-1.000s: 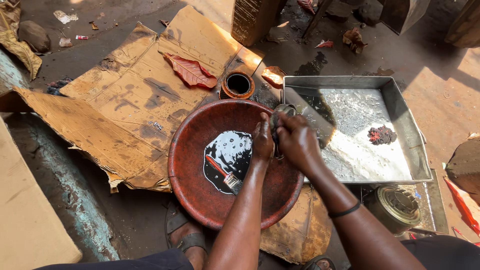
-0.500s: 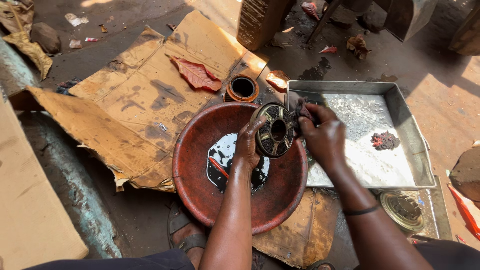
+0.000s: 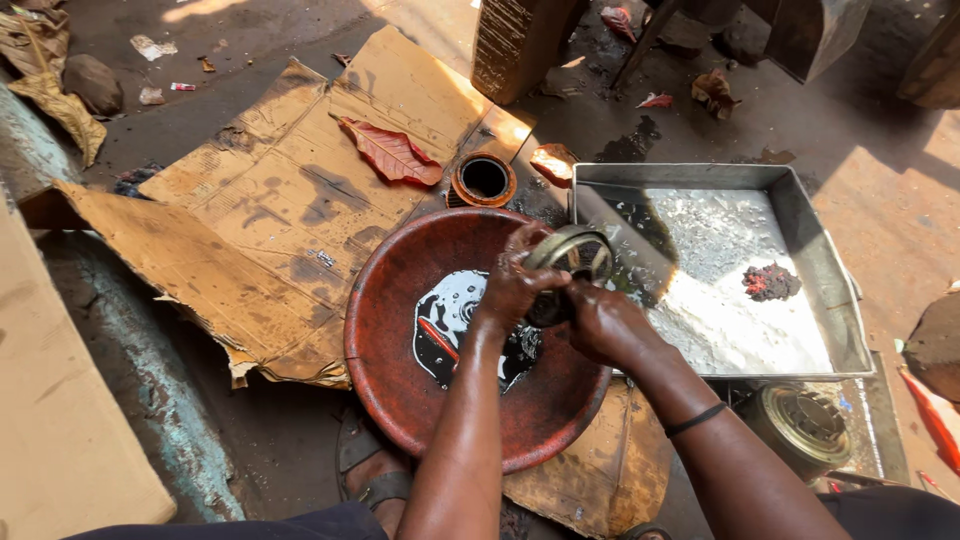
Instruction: The person scrubs a metal cup and a red container with a brush inside a basin filled with soapy water. They rinse the items and continue scrubbing the red container thoroughly.
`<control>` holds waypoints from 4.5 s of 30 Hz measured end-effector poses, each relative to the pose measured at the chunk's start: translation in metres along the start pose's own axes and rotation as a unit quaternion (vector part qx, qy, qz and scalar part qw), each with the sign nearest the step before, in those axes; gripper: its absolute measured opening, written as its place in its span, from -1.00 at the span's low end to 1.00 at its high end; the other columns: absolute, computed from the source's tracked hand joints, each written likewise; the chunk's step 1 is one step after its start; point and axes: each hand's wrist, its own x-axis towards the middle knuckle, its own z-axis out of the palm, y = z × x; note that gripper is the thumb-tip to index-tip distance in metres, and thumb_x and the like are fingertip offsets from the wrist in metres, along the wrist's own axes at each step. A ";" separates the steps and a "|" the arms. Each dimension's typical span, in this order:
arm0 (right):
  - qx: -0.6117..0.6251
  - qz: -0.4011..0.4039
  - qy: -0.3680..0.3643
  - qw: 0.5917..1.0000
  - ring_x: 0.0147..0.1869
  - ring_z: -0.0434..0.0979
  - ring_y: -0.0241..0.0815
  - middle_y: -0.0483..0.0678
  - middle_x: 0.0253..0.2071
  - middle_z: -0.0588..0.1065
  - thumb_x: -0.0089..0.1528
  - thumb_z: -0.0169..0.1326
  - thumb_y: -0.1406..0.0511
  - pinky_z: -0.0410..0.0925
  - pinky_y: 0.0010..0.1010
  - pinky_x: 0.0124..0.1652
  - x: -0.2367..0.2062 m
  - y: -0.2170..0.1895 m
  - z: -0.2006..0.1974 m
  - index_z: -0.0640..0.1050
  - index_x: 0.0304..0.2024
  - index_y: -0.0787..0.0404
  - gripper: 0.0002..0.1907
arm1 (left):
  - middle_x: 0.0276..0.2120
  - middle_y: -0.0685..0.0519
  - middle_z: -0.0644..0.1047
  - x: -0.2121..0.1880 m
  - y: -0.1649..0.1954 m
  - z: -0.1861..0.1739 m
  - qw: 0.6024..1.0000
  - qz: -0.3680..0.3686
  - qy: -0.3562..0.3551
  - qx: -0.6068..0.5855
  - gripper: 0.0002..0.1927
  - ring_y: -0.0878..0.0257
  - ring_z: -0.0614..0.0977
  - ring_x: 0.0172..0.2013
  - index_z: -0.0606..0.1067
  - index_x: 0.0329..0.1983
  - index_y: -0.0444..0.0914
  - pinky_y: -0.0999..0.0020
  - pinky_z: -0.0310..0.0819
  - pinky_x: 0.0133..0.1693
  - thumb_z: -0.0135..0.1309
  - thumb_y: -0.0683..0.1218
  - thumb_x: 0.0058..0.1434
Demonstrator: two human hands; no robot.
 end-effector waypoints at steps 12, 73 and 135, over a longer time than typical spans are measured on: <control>0.878 0.260 0.167 0.365 -0.74 0.12 -0.49 -0.22 -0.51 0.43 0.28 0.12 0.26 0.12 -0.63 -0.70 0.010 -0.033 -0.016 0.46 -0.27 0.11 -0.89 | 0.07 -0.06 0.59 -0.008 0.006 -0.004 0.994 0.035 -0.042 -0.098 -0.17 0.13 0.60 0.06 0.38 0.36 -0.24 0.26 0.43 0.20 0.13 -0.17 -0.11; -0.099 0.430 -0.179 0.879 0.00 0.58 0.06 0.03 0.03 0.63 0.31 0.06 0.13 0.43 -0.17 0.14 -0.386 0.315 0.084 0.55 0.16 -0.03 -0.63 | -0.01 -0.07 0.60 0.008 -0.002 -0.033 0.939 -0.236 0.240 0.076 -0.33 0.21 0.62 -0.13 0.45 0.23 -0.28 0.32 0.42 -0.27 0.06 0.25 0.22; -0.119 -0.253 0.268 0.922 -0.05 0.47 0.01 0.01 -0.22 0.47 0.08 0.20 0.28 0.40 -0.10 -0.06 -0.002 -0.024 -0.052 0.54 -0.20 0.23 -0.74 | 0.16 -0.21 0.54 0.043 0.074 -0.034 0.971 0.022 0.082 0.223 -0.25 0.11 0.62 0.09 0.51 0.18 -0.47 0.29 0.53 0.11 0.28 0.19 0.13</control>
